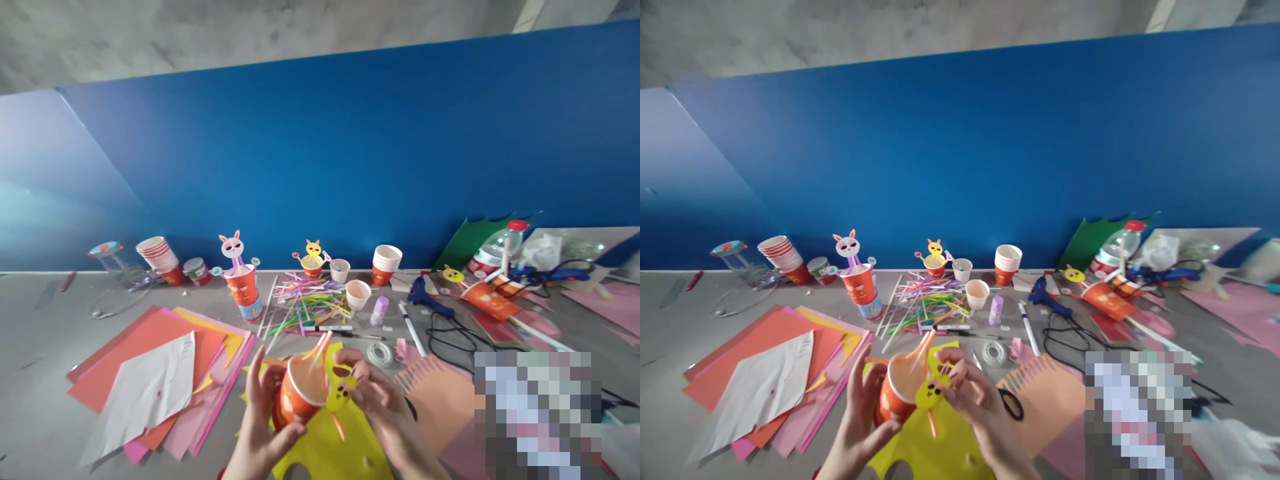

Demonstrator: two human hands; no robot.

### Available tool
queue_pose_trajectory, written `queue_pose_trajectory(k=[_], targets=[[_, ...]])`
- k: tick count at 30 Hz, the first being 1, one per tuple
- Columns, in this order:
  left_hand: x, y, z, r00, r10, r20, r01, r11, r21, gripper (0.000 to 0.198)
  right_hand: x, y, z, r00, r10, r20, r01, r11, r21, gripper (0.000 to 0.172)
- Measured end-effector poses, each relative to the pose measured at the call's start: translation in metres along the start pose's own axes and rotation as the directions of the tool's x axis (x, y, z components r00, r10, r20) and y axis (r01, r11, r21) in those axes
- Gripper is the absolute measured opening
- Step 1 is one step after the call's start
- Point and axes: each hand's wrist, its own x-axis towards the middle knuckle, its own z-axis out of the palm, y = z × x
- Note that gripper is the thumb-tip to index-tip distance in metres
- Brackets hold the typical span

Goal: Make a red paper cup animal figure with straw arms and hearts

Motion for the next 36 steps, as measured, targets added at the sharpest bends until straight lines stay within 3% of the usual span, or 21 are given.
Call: queue_pose_trajectory(k=[4, 7, 12, 17, 20, 25, 27, 30, 36], targets=[[-0.012, -0.015, 0.020, 0.995, -0.052, 0.089, 0.063, 0.990, -0.128, 0.118, -0.004, -0.005, 0.002, 0.994, 0.094, 0.060, -0.098, 0.993, 0.068, 0.036], [-0.021, -0.020, 0.024, 0.975, -0.137, 0.176, 0.172, 0.963, -0.206, 0.121, -0.008, -0.004, 0.002, 0.995, 0.090, 0.048, -0.095, 0.991, 0.097, 0.033], [-0.027, -0.013, 0.024, 0.910, -0.227, 0.347, 0.351, 0.867, -0.353, 0.102, -0.013, 0.003, 0.002, 0.999, 0.053, 0.007, -0.053, 0.996, 0.068, 0.035], [-0.011, 0.001, 0.014, 0.832, -0.244, 0.498, 0.497, 0.726, -0.476, 0.096, -0.018, 0.009, -0.001, 0.995, 0.102, -0.010, -0.101, 0.993, 0.054, 0.038], [0.003, 0.010, 0.003, 0.760, -0.248, 0.601, 0.561, 0.716, -0.415, 0.092, -0.020, 0.008, -0.003, 0.993, 0.116, 0.002, -0.116, 0.992, 0.049, 0.036], [0.029, 0.033, -0.007, 0.628, -0.401, 0.667, 0.630, 0.765, -0.134, 0.053, -0.019, 0.002, -0.003, 0.980, 0.152, 0.129, -0.157, 0.987, 0.023, 0.028], [0.037, 0.041, -0.005, 0.646, -0.460, 0.609, 0.582, 0.813, -0.003, 0.039, -0.018, -0.001, -0.001, 0.978, 0.149, 0.147, -0.146, 0.989, -0.029, 0.025], [0.046, 0.046, 0.006, 0.724, -0.445, 0.527, 0.446, 0.885, 0.134, 0.028, -0.017, -0.006, 0.002, 0.981, 0.147, 0.129, -0.136, 0.986, -0.093, 0.025], [0.044, 0.035, 0.024, 0.784, -0.418, 0.459, 0.448, 0.893, 0.049, 0.026, -0.014, -0.014, -0.005, 0.971, 0.137, 0.198, -0.102, 0.979, -0.178, 0.022]])
